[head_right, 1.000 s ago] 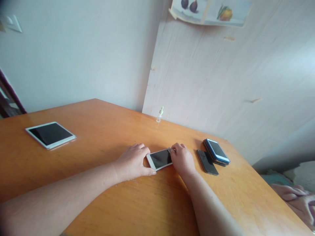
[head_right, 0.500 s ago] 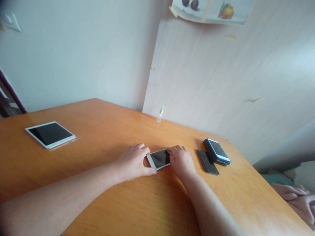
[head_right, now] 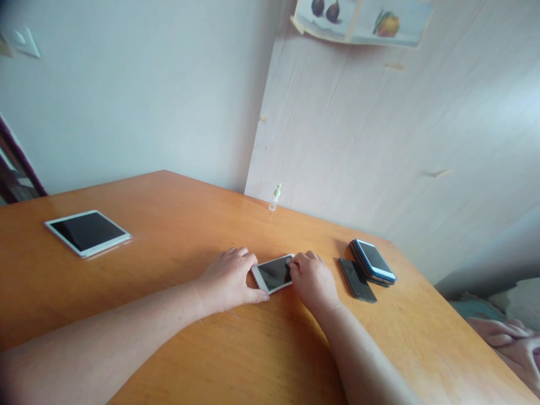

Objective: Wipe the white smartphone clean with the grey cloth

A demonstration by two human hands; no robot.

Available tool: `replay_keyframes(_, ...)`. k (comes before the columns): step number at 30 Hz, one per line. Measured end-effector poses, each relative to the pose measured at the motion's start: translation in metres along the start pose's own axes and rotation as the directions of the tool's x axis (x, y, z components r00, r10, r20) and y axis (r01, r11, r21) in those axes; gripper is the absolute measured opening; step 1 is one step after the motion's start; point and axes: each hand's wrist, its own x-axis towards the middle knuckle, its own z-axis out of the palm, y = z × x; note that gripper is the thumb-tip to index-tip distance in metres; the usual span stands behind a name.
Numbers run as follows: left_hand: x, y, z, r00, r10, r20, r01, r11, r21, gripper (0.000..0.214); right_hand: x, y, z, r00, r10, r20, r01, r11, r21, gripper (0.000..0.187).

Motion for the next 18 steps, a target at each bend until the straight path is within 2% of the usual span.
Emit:
replay_keyframes(3, 0.0, -0.001, 0.001, 1.0, -0.006, -0.006, 0.006, 1.0, 0.001, 0.06, -0.014, -0.027, -0.001, 0.977, -0.201, 0.064, 0.188, 0.968, 0.168, 0.015)
replay_keyframes(5, 0.0, -0.001, 0.001, 1.0, -0.007, -0.004, 0.007, 1.0, 0.001, 0.059, -0.017, -0.033, -0.002, 0.955, -0.281, 0.093, 0.254, 0.939, 0.231, 0.013)
replay_keyframes(7, 0.0, -0.001, 0.001, 1.0, -0.006, 0.001, 0.006, 1.0, 0.003, 0.059, -0.012, -0.023, -0.003, 0.97, -0.221, 0.105, 0.196, 0.959, 0.203, 0.011)
replay_keyframes(10, 0.0, 0.0, -0.001, 1.0, -0.004, 0.009, 0.004, 1.0, 0.001, 0.059, 0.0, 0.007, -0.005, 0.998, 0.011, 0.063, -0.014, 0.999, 0.049, 0.011)
replay_keyframes(12, 0.0, 0.0, -0.001, 1.0, -0.005, 0.015, 0.005, 1.0, -0.001, 0.059, 0.002, 0.016, -0.006, 0.996, 0.083, 0.037, -0.082, 0.997, -0.013, 0.01)
replay_keyframes(14, 0.0, 0.0, -0.001, 1.0, -0.005, 0.016, 0.005, 1.0, 0.002, 0.058, -0.003, 0.007, -0.006, 0.998, 0.038, 0.053, -0.039, 0.999, 0.016, 0.009)
replay_keyframes(18, -0.001, -0.001, -0.001, 1.0, -0.011, -0.003, 0.011, 1.0, 0.002, 0.058, -0.021, -0.029, -0.006, 0.97, -0.196, 0.145, 0.164, 0.964, 0.21, 0.007)
